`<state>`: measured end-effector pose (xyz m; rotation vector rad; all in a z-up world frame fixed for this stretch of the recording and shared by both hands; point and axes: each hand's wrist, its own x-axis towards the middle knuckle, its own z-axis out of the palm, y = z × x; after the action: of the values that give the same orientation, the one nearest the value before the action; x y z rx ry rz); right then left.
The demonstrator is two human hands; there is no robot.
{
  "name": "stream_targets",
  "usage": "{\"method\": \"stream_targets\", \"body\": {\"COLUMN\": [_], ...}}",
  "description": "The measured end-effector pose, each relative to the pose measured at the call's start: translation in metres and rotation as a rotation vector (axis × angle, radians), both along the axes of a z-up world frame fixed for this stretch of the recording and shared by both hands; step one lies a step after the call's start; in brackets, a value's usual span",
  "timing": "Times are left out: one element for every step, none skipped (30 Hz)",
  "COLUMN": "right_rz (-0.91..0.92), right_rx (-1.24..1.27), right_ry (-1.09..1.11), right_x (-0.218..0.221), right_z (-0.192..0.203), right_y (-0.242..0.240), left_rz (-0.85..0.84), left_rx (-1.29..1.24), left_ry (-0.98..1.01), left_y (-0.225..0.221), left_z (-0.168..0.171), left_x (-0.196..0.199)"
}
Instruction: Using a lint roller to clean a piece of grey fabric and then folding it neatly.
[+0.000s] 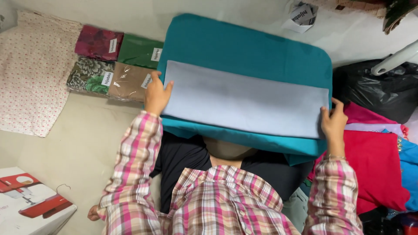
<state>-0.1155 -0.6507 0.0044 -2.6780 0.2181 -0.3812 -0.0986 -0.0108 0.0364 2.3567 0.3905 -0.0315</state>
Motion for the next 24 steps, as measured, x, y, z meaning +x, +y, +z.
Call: {"method": "stream_targets", "body": {"right_rz": [0.000, -0.002, -0.002, -0.005, 0.030, 0.064, 0.061, 0.177, 0.292, 0.288, 0.450, 0.613, 0.612, 0.669, 0.723, 0.721, 0.645, 0.566, 0.560, 0.440, 0.321, 0.316, 0.143, -0.031], "right_rx": [-0.001, -0.108, -0.214, -0.214, -0.313, -0.413, -0.416, -0.291, -0.164, -0.163, -0.122, -0.081, -0.080, -0.190, -0.300, -0.299, -0.306, -0.311, -0.310, -0.280, -0.250, -0.248, -0.299, -0.351], "right_ry": [0.004, -0.074, -0.151, -0.149, -0.254, -0.364, -0.368, -0.418, -0.466, -0.468, -0.381, -0.295, -0.300, -0.159, -0.017, -0.021, 0.038, 0.102, 0.102, 0.110, 0.119, 0.124, 0.216, 0.301], "right_x": [-0.002, -0.008, -0.014, -0.015, -0.016, -0.014, -0.013, -0.012, -0.010, -0.010, -0.008, -0.005, -0.010, -0.014, -0.016, -0.008, 0.001, 0.008, 0.015, 0.021, 0.026, 0.036, 0.046, 0.059], "right_z": [-0.006, -0.012, -0.019, -0.012, -0.005, 0.004, 0.006, 0.006, 0.007, -0.001, -0.009, -0.016, -0.011, -0.006, -0.001, 0.000, 0.001, 0.001, 0.008, 0.014, 0.020, 0.006, -0.007, -0.020], "right_y": [0.002, 0.003, 0.004, 0.020, 0.035, 0.049, 0.077, 0.106, 0.136, 0.170, 0.204, 0.239, 0.257, 0.276, 0.295, 0.278, 0.262, 0.245, 0.216, 0.187, 0.159, 0.116, 0.072, 0.029], "left_rz": [0.000, 0.004, 0.006, 0.004, 0.041, 0.080, 0.080, 0.007, -0.068, -0.070, -0.238, -0.399, -0.399, -0.450, -0.497, -0.498, -0.461, -0.429, -0.435, -0.372, -0.308, -0.315, -0.312, -0.307], "left_rx": [-0.001, 0.082, 0.165, 0.165, 0.446, 0.723, 0.720, 0.852, 0.982, 0.984, 0.802, 0.617, 0.621, 0.559, 0.496, 0.498, 0.521, 0.540, 0.541, 0.556, 0.572, 0.571, 0.543, 0.514], "left_ry": [0.004, 0.006, 0.008, 0.010, -0.116, -0.250, -0.256, -0.397, -0.539, -0.542, -0.570, -0.593, -0.597, -0.439, -0.281, -0.284, -0.260, -0.234, -0.236, -0.239, -0.241, -0.238, -0.259, -0.284], "left_y": [-0.004, -0.009, -0.015, -0.017, -0.020, -0.024, -0.040, -0.054, -0.069, -0.089, -0.109, -0.129, -0.136, -0.142, -0.147, -0.136, -0.124, -0.114, -0.098, -0.081, -0.065, -0.057, -0.050, -0.042], "left_z": [-0.003, -0.006, -0.010, -0.023, -0.035, -0.046, -0.033, -0.020, -0.006, -0.008, -0.011, -0.012, -0.025, -0.036, -0.048, -0.044, -0.040, -0.036, -0.036, -0.037, -0.038, -0.040, -0.042, -0.043], "left_x": [-0.005, -0.013, -0.021, -0.021, -0.021, -0.017, -0.021, -0.024, -0.028, -0.024, -0.020, -0.015, -0.010, -0.004, 0.003, 0.004, 0.005, 0.005, 0.008, 0.008, 0.008, 0.007, 0.006, 0.006]}}
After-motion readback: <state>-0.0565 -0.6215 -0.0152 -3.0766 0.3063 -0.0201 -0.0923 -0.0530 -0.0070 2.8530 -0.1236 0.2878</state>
